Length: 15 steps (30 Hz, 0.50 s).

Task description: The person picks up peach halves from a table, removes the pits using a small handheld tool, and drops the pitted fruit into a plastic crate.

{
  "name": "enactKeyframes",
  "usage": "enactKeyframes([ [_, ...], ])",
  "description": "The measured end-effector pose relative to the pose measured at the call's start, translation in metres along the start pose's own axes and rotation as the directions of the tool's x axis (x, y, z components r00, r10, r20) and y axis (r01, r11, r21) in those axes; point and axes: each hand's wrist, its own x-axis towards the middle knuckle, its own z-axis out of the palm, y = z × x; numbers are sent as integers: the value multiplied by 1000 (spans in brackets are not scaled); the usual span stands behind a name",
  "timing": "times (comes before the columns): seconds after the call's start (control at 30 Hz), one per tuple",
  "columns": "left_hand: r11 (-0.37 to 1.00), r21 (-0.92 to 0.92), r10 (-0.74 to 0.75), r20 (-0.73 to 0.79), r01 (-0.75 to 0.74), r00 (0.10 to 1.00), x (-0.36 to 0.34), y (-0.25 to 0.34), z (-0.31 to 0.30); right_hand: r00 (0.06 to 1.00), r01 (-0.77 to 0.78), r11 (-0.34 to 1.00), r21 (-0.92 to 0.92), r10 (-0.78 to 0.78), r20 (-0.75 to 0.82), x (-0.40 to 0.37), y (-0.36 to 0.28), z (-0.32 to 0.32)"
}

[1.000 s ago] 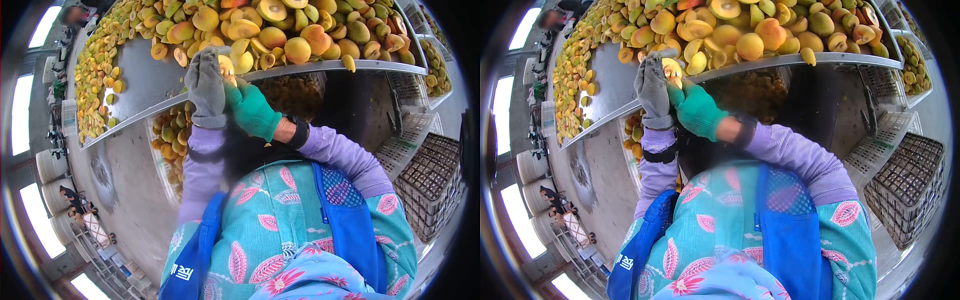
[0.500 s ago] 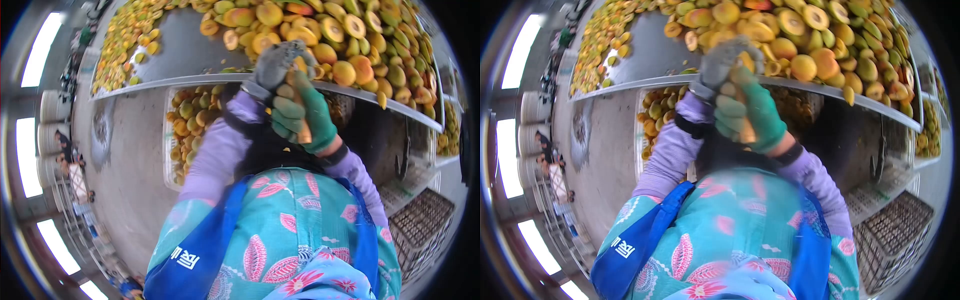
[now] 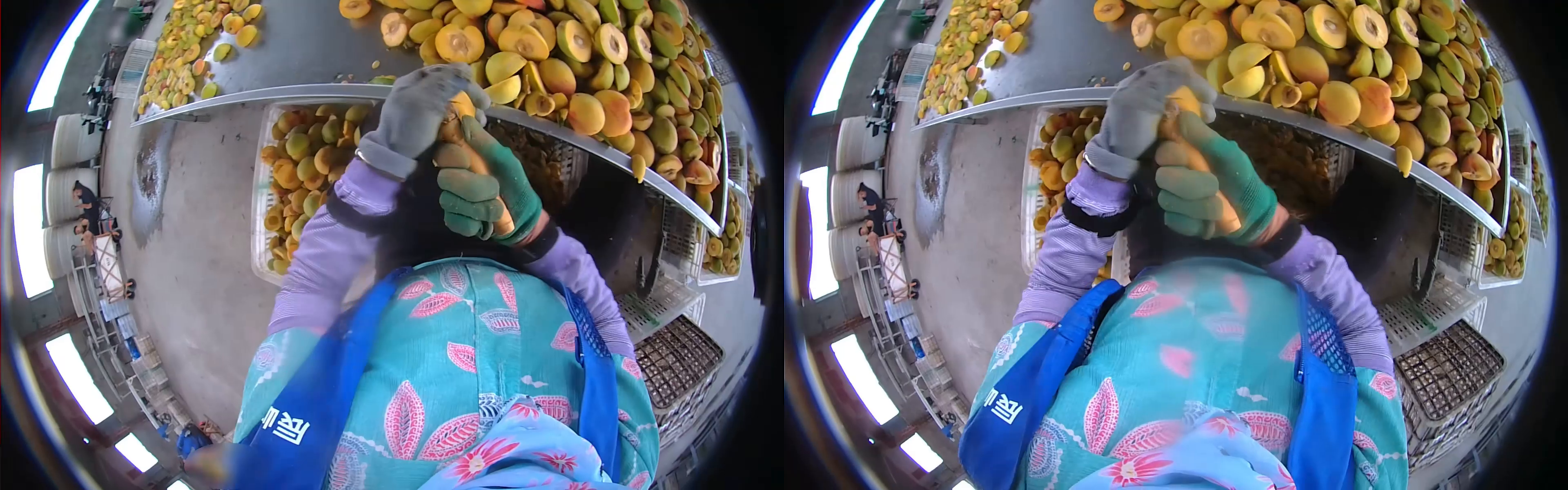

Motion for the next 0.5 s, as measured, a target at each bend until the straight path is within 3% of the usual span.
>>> enactKeyframes([
  [0.03,719,-610,-441,-31,332,897,-1,19,8,993,-14,997,81,4,118,3,-2,-3],
  [0.1,568,-800,-553,-199,192,809,-14,23,9,947,-51,988,145,2,320,10,1,-4],
  [0.17,427,-900,-617,-220,87,755,-51,0,-11,964,-50,995,82,26,265,7,-1,-4],
  [0.2,757,-608,-547,-391,239,740,-73,-6,-25,972,-46,998,49,33,234,3,-4,2],
  [0.23,884,-200,-459,-548,423,700,-95,-13,-39,999,20,1000,7,-20,36,-4,-8,10],
  [0.27,699,309,-381,-603,645,701,-123,-32,-54,984,64,996,-57,-72,-163,-12,-12,18],
  [0.3,235,657,-300,-652,716,696,-150,-51,-69,976,88,992,-87,-103,-192,-20,-20,-1],
  [0.33,-60,633,-510,-684,772,521,-195,-95,-94,966,105,988,-110,-127,-227,-29,-27,-12],
  [0.37,-132,698,-591,-625,704,509,-216,-91,-103,937,88,962,-258,-168,-307,-34,-36,-14],
  [0.47,166,756,-363,-550,633,752,-121,-38,-119,750,228,945,-234,-324,-576,-36,-44,-10],
  [0.5,422,574,-242,-675,702,697,-64,-8,-113,769,225,955,-193,-296,-566,-37,-43,-9],
])
